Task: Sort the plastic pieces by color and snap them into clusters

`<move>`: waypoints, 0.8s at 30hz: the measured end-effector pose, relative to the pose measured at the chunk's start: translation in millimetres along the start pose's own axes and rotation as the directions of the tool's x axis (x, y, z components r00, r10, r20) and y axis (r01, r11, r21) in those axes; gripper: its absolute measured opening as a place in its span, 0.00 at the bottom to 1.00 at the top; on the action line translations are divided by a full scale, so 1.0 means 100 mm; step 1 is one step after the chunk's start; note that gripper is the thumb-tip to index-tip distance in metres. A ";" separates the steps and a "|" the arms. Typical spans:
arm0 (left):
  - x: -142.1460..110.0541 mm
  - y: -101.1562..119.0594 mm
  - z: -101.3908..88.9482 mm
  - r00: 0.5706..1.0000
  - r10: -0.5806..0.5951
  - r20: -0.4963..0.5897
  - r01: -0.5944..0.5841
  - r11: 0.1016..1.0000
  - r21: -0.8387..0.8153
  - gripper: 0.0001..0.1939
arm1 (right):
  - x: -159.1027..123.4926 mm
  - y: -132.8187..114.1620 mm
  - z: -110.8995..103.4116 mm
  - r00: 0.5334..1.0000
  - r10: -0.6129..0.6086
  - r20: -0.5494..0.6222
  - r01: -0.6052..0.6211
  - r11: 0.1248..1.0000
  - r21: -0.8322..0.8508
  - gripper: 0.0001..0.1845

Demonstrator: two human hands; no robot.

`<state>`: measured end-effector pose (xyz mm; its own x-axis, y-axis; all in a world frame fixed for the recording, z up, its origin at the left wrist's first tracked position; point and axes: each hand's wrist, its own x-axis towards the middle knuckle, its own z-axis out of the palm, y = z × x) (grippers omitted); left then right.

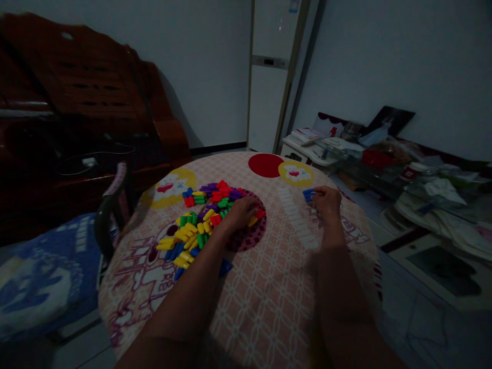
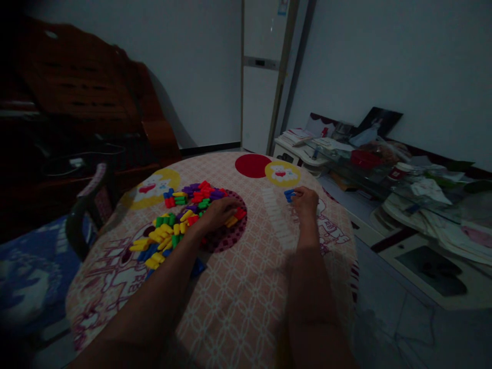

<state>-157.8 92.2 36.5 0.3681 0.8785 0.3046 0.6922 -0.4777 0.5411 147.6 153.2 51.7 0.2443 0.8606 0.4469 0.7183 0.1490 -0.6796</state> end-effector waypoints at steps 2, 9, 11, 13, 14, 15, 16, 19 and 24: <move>0.00 -0.02 0.00 1.000 -0.010 -0.001 0.010 1.000 0.003 0.15 | 0.04 0.12 -0.17 0.999 0.000 -0.035 -0.004 0.992 -0.124 0.12; 0.01 -0.09 -0.02 1.000 -0.028 0.008 0.028 0.999 0.035 0.15 | -0.02 0.24 -0.18 0.999 0.008 -0.054 -0.030 0.908 -0.417 0.14; 0.01 -0.10 -0.03 0.999 -0.037 -0.010 0.037 0.999 0.039 0.14 | -0.04 0.25 -0.14 1.000 0.008 -0.030 -0.021 0.887 -0.461 0.14; 0.00 -0.08 -0.05 0.999 -0.045 -0.020 0.046 0.998 0.040 0.14 | -0.07 0.27 -0.11 1.000 0.008 -0.015 -0.015 0.867 -0.497 0.14; -0.01 -0.06 -0.06 0.999 -0.050 -0.019 0.051 0.998 0.042 0.13 | -0.07 0.27 -0.11 1.000 0.010 -0.014 -0.016 0.859 -0.511 0.14; -0.01 -0.03 -0.08 0.998 -0.054 -0.016 0.055 0.998 0.043 0.13 | -0.08 0.28 -0.11 1.000 0.007 -0.015 -0.014 0.854 -0.521 0.13; -0.02 0.00 -0.09 0.998 -0.058 -0.015 0.059 0.997 0.045 0.13 | -0.08 0.28 -0.11 1.000 0.002 -0.021 -0.013 0.851 -0.524 0.13; -0.03 0.04 -0.19 0.996 -0.080 -0.041 0.082 0.995 0.054 0.13 | -0.07 0.27 -0.12 0.997 -0.015 -0.074 -0.024 0.868 -0.496 0.09; -0.13 -0.20 -0.51 0.942 -0.220 -0.255 0.241 0.969 0.054 0.14 | -0.05 0.14 -0.11 0.978 -0.064 -0.201 -0.006 0.944 -0.330 0.07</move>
<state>-207.9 89.3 61.6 0.0364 0.9292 0.3678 0.7931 -0.2507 0.5550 163.4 145.3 46.8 0.3234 0.7339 0.5973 0.8917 -0.0251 -0.4519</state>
